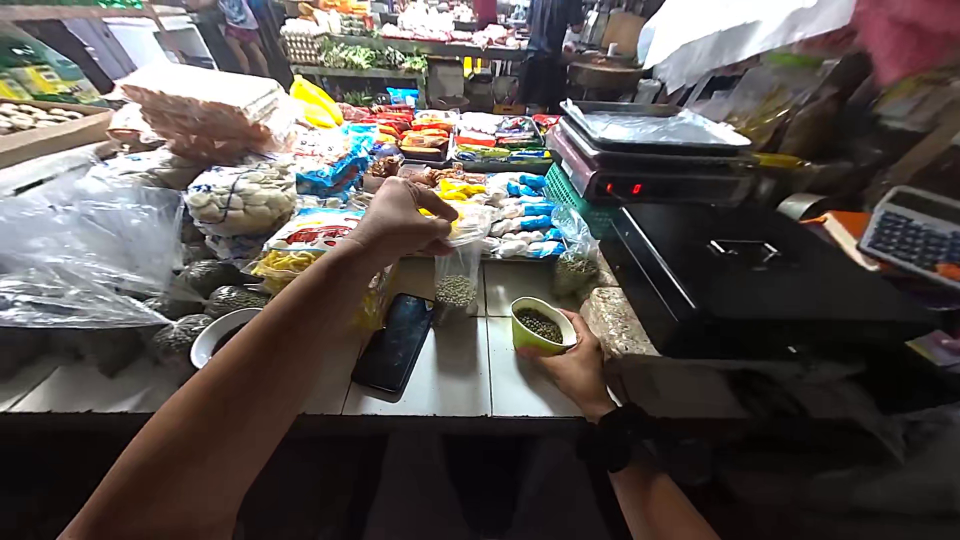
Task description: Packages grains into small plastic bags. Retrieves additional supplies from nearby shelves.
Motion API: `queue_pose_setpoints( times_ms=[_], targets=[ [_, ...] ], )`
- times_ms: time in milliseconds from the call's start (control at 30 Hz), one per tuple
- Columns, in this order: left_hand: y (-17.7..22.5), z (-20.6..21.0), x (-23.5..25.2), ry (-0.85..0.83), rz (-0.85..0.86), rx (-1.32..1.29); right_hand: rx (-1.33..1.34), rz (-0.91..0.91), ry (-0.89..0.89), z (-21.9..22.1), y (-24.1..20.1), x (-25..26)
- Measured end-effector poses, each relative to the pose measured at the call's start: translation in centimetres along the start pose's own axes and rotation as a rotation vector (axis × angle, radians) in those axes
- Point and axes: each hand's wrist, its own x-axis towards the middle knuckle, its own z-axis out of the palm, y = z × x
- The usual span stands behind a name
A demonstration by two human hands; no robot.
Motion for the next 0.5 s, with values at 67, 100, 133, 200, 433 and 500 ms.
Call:
queue_pose_setpoints(
  times_ms=[67, 100, 133, 200, 433, 500],
  targets=[
    [0.1, -0.3, -0.4, -0.019, -0.043, -0.124, 0.118, 0.015, -0.054, -0.3, -1.4, 1.3],
    [0.0, -0.5, -0.6, -0.019, -0.041, -0.142, 0.185, 0.001, -0.084, -0.6, -2.5, 2.2],
    [0.0, -0.8, -0.7, -0.018, -0.035, -0.140, 0.253, -0.018, -0.103, -1.0, -3.8, 3.2],
    [0.2, -1.2, -1.0, -0.030, -0.037, -0.118, 0.305, -0.116, -0.127, -1.8, -6.9, 5.4],
    [1.6, -1.4, -0.7, -0.097, -0.007, -0.031, 0.067, -0.309, -0.421, -3.3, -18.6, 13.8],
    [1.9, -1.4, -0.6, -0.102, -0.017, -0.020, -0.047, -0.281, -0.556, -2.7, -20.4, 15.5]
  ],
)
